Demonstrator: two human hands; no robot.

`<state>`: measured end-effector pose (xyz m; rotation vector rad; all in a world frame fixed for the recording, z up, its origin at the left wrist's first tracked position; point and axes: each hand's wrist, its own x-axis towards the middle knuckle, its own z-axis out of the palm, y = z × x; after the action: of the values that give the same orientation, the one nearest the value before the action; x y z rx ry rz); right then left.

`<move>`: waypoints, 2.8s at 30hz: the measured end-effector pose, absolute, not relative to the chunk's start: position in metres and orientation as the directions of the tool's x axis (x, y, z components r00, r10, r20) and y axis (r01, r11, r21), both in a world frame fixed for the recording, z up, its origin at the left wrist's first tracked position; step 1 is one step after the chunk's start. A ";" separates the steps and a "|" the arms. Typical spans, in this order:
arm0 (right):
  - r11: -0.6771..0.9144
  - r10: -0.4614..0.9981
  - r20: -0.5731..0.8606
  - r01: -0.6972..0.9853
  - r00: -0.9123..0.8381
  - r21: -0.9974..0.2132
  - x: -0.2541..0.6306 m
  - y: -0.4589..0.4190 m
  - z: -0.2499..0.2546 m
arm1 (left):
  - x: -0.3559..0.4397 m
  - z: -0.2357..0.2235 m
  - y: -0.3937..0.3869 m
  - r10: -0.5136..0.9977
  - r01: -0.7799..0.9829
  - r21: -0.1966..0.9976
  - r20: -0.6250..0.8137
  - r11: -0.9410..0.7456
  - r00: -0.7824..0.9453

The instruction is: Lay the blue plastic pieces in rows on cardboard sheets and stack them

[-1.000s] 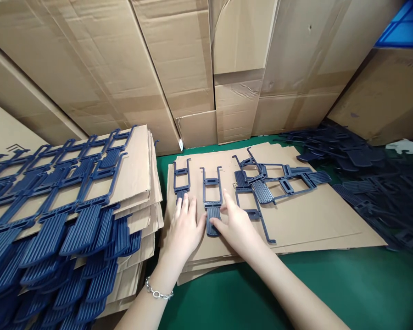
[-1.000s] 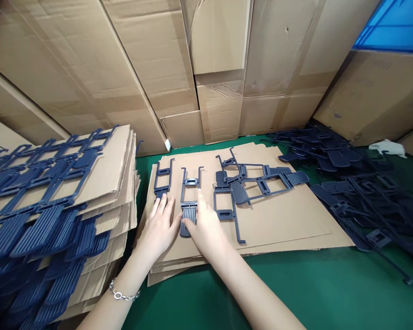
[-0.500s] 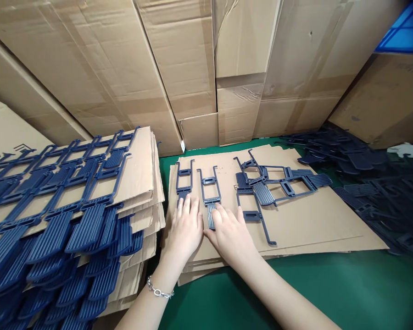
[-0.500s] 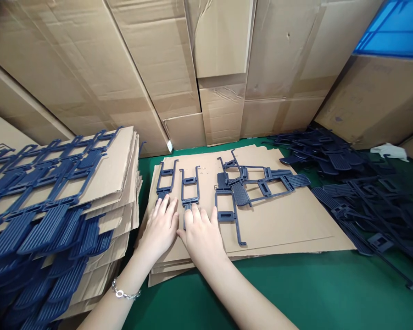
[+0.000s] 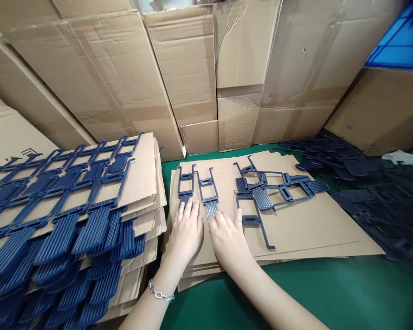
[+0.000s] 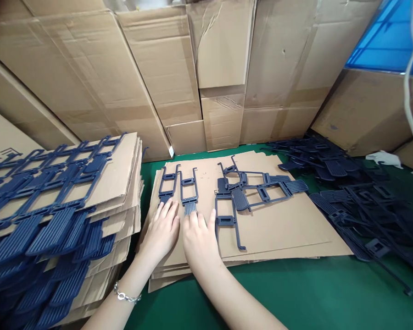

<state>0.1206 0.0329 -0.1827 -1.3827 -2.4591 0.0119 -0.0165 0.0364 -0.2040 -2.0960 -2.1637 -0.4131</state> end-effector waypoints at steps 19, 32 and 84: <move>0.468 0.879 0.138 0.774 -0.456 -0.426 0.106 0.048 -0.179 | -0.016 -0.200 0.039 0.975 0.986 0.146 0.193 0.080 -0.108; 0.418 0.906 0.230 0.836 -0.355 -0.357 0.168 0.067 -0.163 | -0.004 -0.186 0.031 0.981 0.994 0.101 0.192 -0.036 0.017; 0.320 0.942 0.223 0.878 -0.252 -0.356 0.188 0.078 -0.165 | -0.005 -0.181 0.027 0.994 0.979 0.171 0.013 -0.110 0.110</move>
<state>0.1878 0.0781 -0.1653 -1.6150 -2.2007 0.2220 -0.0054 0.0273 -0.1807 -2.4256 -2.1704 -0.2026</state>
